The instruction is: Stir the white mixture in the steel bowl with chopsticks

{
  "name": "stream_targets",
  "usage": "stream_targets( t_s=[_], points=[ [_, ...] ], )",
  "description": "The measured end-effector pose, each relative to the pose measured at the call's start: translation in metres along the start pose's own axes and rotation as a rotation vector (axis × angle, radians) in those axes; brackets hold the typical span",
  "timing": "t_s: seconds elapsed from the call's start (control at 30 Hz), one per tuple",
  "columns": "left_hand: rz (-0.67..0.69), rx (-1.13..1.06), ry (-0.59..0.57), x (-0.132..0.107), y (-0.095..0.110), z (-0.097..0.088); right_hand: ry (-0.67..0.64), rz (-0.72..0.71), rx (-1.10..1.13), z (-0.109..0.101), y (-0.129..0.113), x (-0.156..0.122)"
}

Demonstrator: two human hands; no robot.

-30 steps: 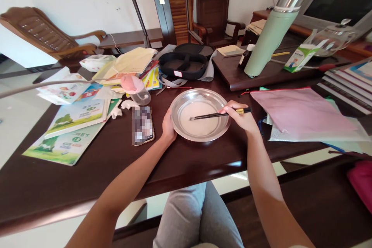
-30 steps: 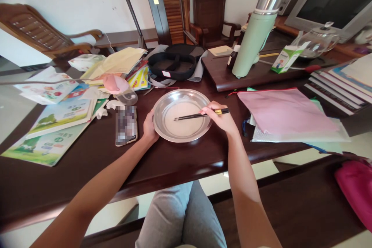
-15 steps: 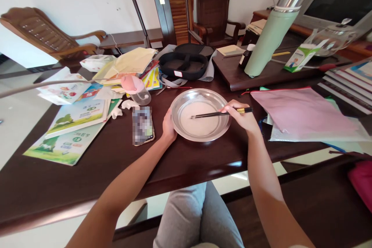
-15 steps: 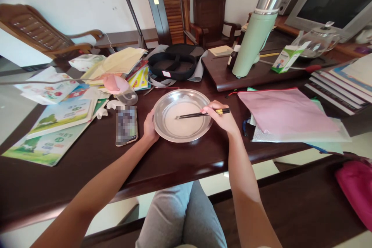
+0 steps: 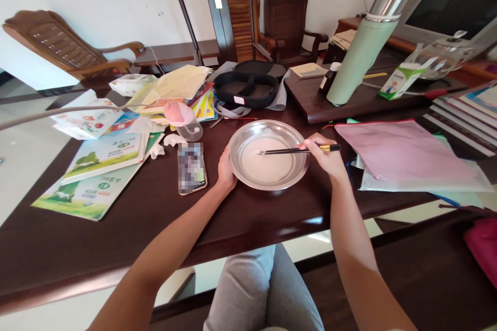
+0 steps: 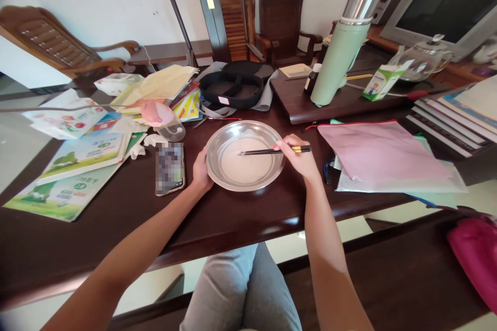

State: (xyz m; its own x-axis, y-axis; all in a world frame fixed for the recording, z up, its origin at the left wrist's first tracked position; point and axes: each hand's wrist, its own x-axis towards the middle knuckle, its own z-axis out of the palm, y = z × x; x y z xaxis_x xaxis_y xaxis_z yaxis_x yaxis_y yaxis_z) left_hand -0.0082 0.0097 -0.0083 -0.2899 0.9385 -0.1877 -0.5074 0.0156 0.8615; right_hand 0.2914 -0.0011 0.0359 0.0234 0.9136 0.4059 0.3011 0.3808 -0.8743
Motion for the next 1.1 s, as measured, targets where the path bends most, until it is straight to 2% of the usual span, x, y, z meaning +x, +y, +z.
stream_targets(
  t_s=[0.07, 0.13, 0.2, 0.3, 0.37, 0.43, 0.5, 0.57, 0.6, 0.67, 0.77, 0.83, 1.0, 1.03, 1.1],
  points=[
    [0.004, -0.004, -0.014, 0.0, -0.001, 0.0, 0.125, 0.018, 0.015, -0.006, 0.002, 0.001],
    [0.009, -0.003, -0.029, 0.001, -0.001, 0.0, 0.179, 0.037, 0.071, -0.01, 0.002, 0.0],
    [0.014, 0.004, -0.037, 0.002, -0.002, -0.001, 0.111, 0.051, 0.109, -0.01, -0.001, -0.001],
    [0.02, 0.01, -0.036, 0.003, -0.003, -0.002, -0.095, 0.046, 0.098, -0.001, -0.006, -0.002],
    [0.022, 0.008, -0.032, 0.003, -0.003, -0.002, -0.138, 0.015, 0.065, 0.003, -0.005, -0.001],
    [0.019, 0.007, -0.035, 0.003, -0.003, -0.002, -0.07, -0.002, 0.016, 0.001, -0.002, 0.001],
    [0.012, 0.008, -0.038, 0.003, -0.003, -0.002, 0.064, 0.008, -0.011, -0.005, 0.002, 0.002],
    [0.006, 0.006, -0.036, 0.003, -0.003, -0.002, 0.163, 0.036, 0.031, -0.011, 0.003, 0.002],
    [0.002, 0.003, -0.032, 0.002, -0.003, -0.002, 0.172, 0.049, 0.059, -0.012, 0.003, 0.001],
    [-0.005, -0.005, -0.02, 0.002, -0.002, -0.001, 0.097, 0.064, 0.093, -0.011, -0.001, -0.001],
    [-0.008, -0.014, 0.004, 0.001, -0.001, 0.0, -0.095, 0.046, 0.079, -0.002, -0.006, -0.002],
    [-0.009, -0.011, 0.01, 0.0, -0.001, 0.001, -0.116, 0.022, 0.053, 0.003, -0.005, -0.001],
    [-0.003, 0.012, -0.018, 0.001, -0.001, 0.0, 0.163, 0.015, 0.044, -0.007, 0.004, 0.001],
    [0.001, 0.01, -0.022, 0.001, -0.001, 0.0, 0.188, 0.02, 0.072, -0.01, 0.004, 0.001],
    [0.004, -0.001, -0.028, 0.0, 0.0, 0.0, 0.146, 0.027, 0.119, -0.011, 0.003, 0.0]
  ],
)
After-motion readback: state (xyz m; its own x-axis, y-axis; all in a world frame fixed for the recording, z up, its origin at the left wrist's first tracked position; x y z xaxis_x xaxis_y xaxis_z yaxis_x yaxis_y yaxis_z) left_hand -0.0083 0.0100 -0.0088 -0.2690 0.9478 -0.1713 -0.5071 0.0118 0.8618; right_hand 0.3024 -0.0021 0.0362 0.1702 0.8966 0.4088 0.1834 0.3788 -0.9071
